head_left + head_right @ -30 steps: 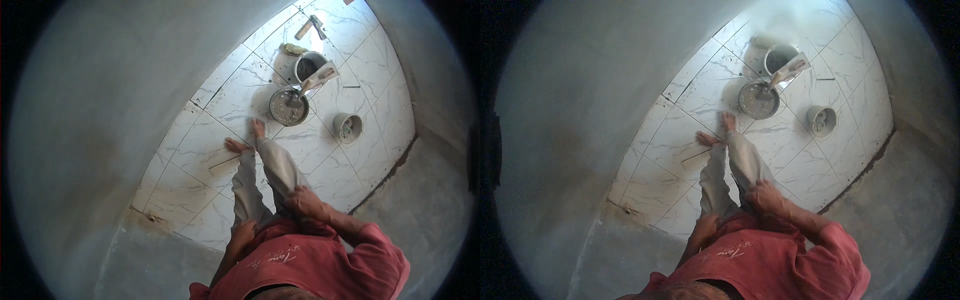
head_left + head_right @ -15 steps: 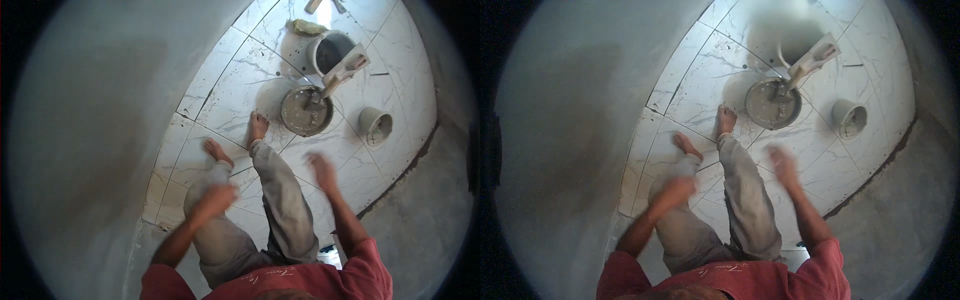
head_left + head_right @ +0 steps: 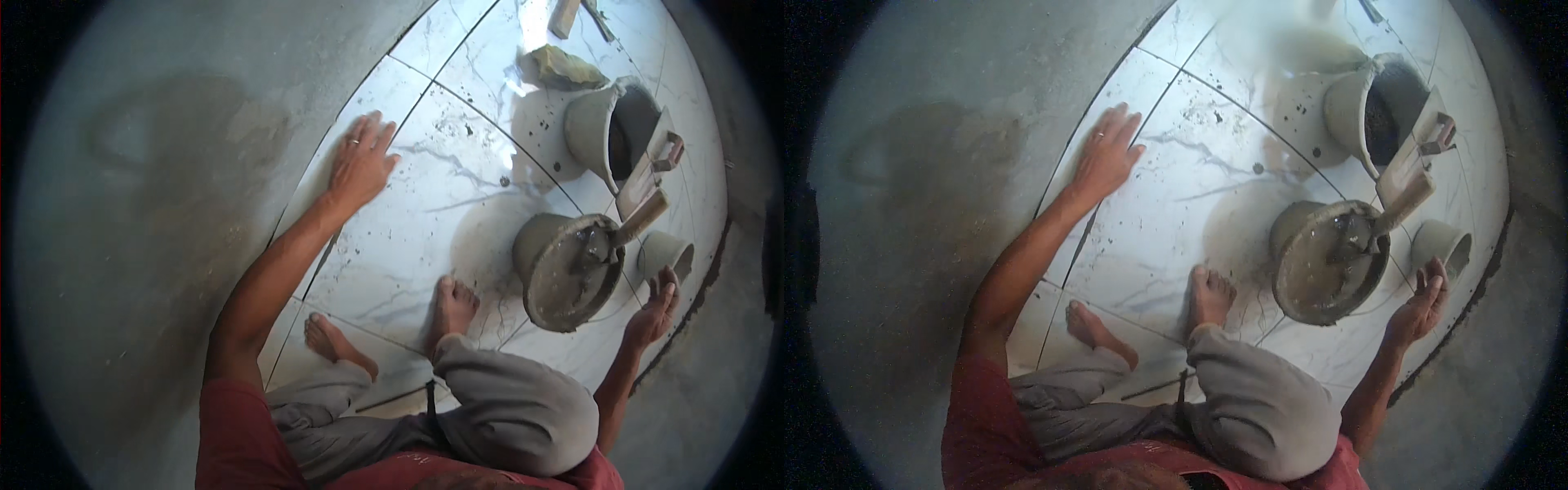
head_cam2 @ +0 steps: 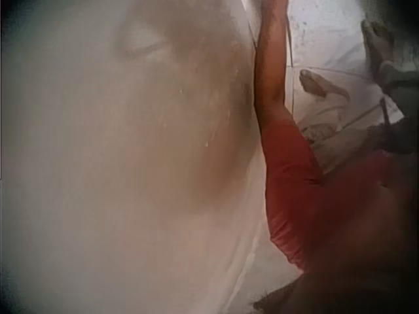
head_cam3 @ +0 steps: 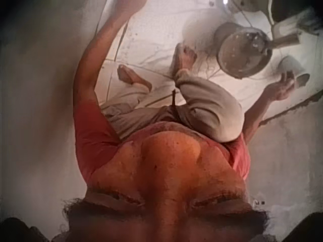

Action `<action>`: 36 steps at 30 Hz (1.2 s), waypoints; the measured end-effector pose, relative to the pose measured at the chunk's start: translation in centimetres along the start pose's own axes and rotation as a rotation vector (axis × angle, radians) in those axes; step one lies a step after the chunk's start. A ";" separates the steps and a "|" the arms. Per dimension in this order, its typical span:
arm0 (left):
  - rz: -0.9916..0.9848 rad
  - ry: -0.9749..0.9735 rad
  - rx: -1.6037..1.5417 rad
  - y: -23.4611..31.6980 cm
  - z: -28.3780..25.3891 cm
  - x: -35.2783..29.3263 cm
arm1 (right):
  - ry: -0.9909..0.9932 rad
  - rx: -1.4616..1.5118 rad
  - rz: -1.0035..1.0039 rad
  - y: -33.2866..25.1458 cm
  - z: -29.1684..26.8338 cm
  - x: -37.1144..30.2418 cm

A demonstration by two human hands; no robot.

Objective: The person applies mortar or grout to the gaps between floor tiles and a wall using a trowel and a small block, then smooths the application by hand.

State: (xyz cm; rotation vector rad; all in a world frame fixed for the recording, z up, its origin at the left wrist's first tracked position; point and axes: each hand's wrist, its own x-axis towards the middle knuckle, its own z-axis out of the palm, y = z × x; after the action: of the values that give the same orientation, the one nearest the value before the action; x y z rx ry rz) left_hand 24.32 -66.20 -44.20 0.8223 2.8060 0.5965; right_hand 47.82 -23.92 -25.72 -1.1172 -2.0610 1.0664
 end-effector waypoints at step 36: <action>0.074 -0.533 0.325 -1.2 -3.4 0.2 | -1.108 -1.589 -0.532 -23.0 -0.8 -2.2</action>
State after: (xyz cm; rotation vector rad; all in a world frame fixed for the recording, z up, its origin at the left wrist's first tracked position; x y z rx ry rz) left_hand 22.66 -68.15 -41.64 0.9709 2.4064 -0.0792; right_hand 39.97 -33.28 -6.11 -0.2292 -3.8838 -0.7252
